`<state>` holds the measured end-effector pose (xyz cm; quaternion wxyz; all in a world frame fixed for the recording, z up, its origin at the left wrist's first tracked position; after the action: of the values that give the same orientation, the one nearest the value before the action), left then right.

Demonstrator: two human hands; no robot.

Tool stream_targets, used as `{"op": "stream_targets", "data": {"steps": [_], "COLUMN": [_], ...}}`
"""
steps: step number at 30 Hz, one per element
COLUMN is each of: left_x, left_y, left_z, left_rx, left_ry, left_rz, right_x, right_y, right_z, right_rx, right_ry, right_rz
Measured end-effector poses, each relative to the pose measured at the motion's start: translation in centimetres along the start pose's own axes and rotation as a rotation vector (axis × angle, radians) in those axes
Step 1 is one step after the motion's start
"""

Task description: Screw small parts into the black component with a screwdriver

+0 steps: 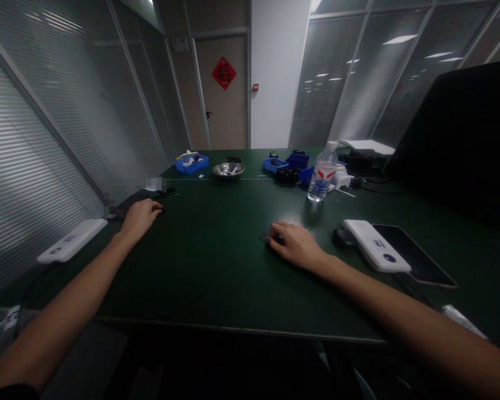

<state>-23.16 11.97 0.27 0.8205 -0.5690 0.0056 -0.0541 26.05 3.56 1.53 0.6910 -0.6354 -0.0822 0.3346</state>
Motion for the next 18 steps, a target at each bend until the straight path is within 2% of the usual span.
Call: {"op": "stream_targets", "data": {"steps": [8,18], "left_x": [0.3,1.2], "left_y": [0.0,-0.7], "left_z": [0.2,0.0], "left_rx": [-0.004,-0.047], "left_ry": [-0.006,-0.087], "left_rz": [-0.008,-0.01], "right_x": [0.2,0.2], "right_y": [0.2,0.2], "right_z": [0.1,0.0], "right_rx": [0.029,0.014], "right_ry": [-0.024,-0.018], "right_rz": [0.0,0.015]}}
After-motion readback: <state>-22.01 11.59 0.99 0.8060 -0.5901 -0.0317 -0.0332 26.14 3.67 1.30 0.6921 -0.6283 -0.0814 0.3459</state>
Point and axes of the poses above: each hand's wrist, its own z-axis towards the middle knuckle, its own y-axis out of the palm, x = y × z, the point moved 4 cm from there along z, towards the middle knuckle, and after that the axes turned 1 degree about -z, right-handed, at the moved point
